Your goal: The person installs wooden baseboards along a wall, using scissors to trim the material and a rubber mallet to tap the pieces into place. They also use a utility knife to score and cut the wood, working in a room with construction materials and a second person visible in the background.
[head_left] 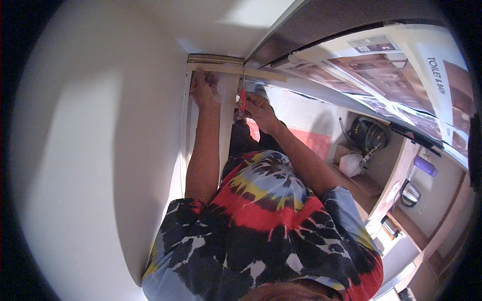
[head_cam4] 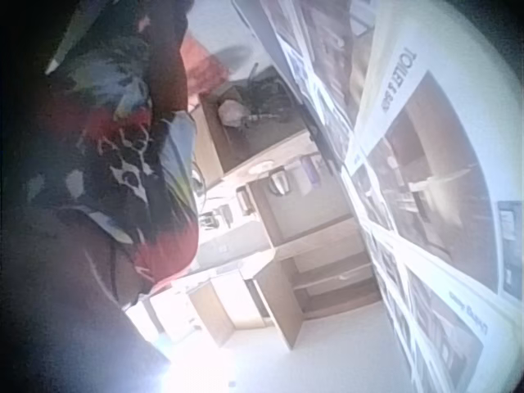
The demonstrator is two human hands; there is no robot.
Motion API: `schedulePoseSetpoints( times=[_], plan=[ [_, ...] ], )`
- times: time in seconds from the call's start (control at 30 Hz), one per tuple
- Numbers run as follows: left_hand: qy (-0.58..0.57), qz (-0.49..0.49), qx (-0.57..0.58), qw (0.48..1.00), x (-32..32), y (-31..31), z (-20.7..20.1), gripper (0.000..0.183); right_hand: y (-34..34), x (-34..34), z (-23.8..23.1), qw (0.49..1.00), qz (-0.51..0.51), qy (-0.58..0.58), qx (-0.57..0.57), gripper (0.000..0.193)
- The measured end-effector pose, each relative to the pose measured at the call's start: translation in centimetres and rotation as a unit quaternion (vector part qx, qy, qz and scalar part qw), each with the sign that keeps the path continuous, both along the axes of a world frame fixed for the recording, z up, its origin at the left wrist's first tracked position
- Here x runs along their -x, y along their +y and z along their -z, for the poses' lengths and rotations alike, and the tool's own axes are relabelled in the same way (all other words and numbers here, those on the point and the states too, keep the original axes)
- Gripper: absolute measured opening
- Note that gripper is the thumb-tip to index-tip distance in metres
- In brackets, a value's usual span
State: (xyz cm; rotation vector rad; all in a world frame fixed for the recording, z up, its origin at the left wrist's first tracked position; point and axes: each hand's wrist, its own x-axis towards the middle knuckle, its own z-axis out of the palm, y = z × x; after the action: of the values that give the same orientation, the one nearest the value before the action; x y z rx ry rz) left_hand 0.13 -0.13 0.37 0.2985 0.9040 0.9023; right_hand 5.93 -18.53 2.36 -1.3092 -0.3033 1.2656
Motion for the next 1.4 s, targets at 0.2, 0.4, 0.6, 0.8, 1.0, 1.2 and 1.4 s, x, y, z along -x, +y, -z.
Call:
schedulePoseSetpoints(
  times=[0.2,0.4,0.6,0.8,1.0,1.2,1.4],
  plan=[
    [-0.003,0.004,-0.022,1.000,0.2,0.0,0.6,0.016,0.8,1.0,-1.1,0.998,0.056,-0.008,-0.006,0.029],
    [-0.013,0.007,-0.010,1.000,0.4,0.2,0.5,0.018,0.3,0.0,-0.2,1.000,-0.002,-0.022,0.002,0.043],
    [0.007,-0.008,0.008,1.000,0.3,0.1,0.4,0.017,0.1,-0.1,0.2,0.999,0.008,0.041,-0.033,0.042],
    [-0.020,0.009,-0.019,1.000,0.2,0.0,0.5,0.015,0.2,0.2,-0.6,1.000,0.023,0.020,0.005,0.040],
    [-0.014,0.011,0.003,1.000,0.3,0.2,0.4,0.013,0.1,0.3,-0.3,0.999,0.024,0.035,-0.011,0.038],
    [0.011,-0.016,0.023,1.000,-0.5,-0.2,-2.1,0.011,0.2,0.4,-0.7,0.999,0.019,-0.023,0.028,0.038],
    [-0.027,0.035,-0.029,0.999,0.4,0.1,-0.1,0.009,0.1,0.4,-0.3,0.999,0.031,0.016,0.007,0.044]
  ],
)
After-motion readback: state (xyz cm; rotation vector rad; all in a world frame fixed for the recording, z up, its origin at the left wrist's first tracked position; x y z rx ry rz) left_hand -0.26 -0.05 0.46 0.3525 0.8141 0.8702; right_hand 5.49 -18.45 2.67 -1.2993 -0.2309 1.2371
